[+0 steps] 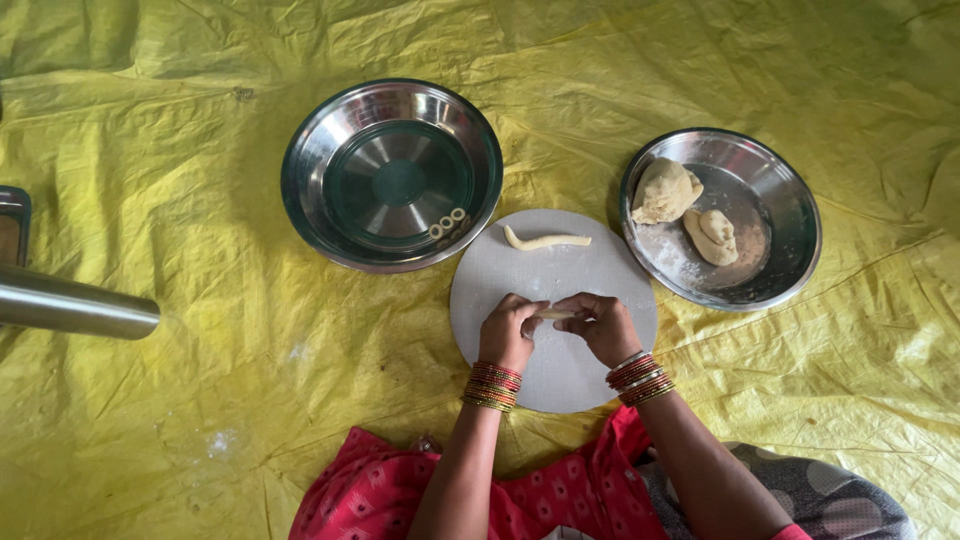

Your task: The person rolls small pieces of dough into thin cylindrical strands on a round board. They repeatedly pinch, roll, and elongate the dough, then place the finished strands into a nearby metal bowl.

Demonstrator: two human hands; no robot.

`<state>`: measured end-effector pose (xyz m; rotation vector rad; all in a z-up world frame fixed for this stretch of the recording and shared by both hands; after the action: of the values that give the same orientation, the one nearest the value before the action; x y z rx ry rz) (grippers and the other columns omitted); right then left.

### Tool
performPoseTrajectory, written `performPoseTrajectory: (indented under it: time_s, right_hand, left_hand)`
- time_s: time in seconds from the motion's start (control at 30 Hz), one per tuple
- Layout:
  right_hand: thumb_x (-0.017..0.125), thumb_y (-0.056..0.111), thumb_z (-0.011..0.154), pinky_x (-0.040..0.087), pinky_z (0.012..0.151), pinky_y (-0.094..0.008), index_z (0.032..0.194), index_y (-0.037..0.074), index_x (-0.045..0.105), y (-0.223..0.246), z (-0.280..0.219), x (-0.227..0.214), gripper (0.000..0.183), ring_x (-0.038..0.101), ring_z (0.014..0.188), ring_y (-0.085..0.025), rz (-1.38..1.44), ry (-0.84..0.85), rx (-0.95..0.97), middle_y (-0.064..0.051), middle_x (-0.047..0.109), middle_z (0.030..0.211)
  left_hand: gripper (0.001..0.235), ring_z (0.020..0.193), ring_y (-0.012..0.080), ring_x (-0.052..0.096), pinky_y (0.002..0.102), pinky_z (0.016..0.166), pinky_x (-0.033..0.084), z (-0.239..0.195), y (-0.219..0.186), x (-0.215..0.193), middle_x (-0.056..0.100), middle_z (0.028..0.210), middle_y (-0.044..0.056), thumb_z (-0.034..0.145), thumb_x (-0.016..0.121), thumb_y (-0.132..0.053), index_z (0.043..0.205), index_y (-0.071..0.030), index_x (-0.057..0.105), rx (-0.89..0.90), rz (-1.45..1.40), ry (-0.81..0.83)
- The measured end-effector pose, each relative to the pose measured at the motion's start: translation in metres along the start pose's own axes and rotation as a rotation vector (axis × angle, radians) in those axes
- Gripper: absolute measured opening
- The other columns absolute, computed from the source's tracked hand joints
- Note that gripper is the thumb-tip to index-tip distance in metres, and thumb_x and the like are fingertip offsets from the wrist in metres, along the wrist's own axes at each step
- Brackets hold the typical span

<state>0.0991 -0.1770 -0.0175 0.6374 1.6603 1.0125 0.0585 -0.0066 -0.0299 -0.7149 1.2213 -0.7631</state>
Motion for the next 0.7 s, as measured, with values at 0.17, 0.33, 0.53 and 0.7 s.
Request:
performPoseTrajectory:
  time_s: [0.17,0.33,0.53,0.7]
  right_hand:
    - [0.086,0.014,0.077,0.061,0.075,-0.032,0.104,0.01,0.078,-0.008,0.0,-0.001,0.029,0.075,0.082,-0.015,-0.186,-0.021,0.072,-0.005,0.081,0.094]
    - [0.083,0.025,0.08,0.06,0.079,-0.034,0.103,0.014,0.077,-0.002,-0.003,0.001,0.026,0.077,0.088,-0.017,-0.4,0.022,0.126,-0.003,0.08,0.095]
    - [0.081,0.034,0.082,0.059,0.081,-0.034,0.106,0.02,0.074,0.0,-0.017,0.005,0.028,0.073,0.094,-0.015,-0.641,0.188,0.339,0.003,0.077,0.106]
    - [0.074,0.046,0.084,0.064,0.081,-0.034,0.124,0.024,0.068,0.001,-0.023,0.005,0.045,0.075,0.099,-0.017,-0.739,0.238,0.402,0.001,0.074,0.12]
  left_hand:
    - [0.021,0.086,0.0243,0.072,0.037,0.078,0.058,-0.003,0.019,0.013,0.073,0.098,0.005,0.085,0.075,-0.008,0.103,-0.015,0.08,-0.011,0.111,0.018]
    - [0.011,0.086,0.0181,0.072,0.034,0.081,0.059,-0.004,0.035,0.034,0.076,0.099,0.001,0.09,0.075,-0.013,0.099,-0.017,0.08,-0.011,0.245,0.074]
    - [0.007,0.093,0.0187,0.066,0.039,0.09,0.051,-0.009,0.024,0.038,0.073,0.099,0.002,0.083,0.079,-0.018,0.089,-0.019,0.082,-0.01,0.362,0.231]
    - [0.021,0.099,0.0198,0.065,0.04,0.094,0.049,0.002,0.003,0.009,0.071,0.11,0.001,0.086,0.079,-0.015,0.105,-0.022,0.081,-0.035,0.358,0.084]
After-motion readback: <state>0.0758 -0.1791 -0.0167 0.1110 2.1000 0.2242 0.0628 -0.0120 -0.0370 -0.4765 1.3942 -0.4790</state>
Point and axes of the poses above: each hand's wrist, its own z-axis towards the middle knuckle, its own x-axis out of the palm, y = z × x, the point moved 6 cm from there along z, towards the middle knuckle
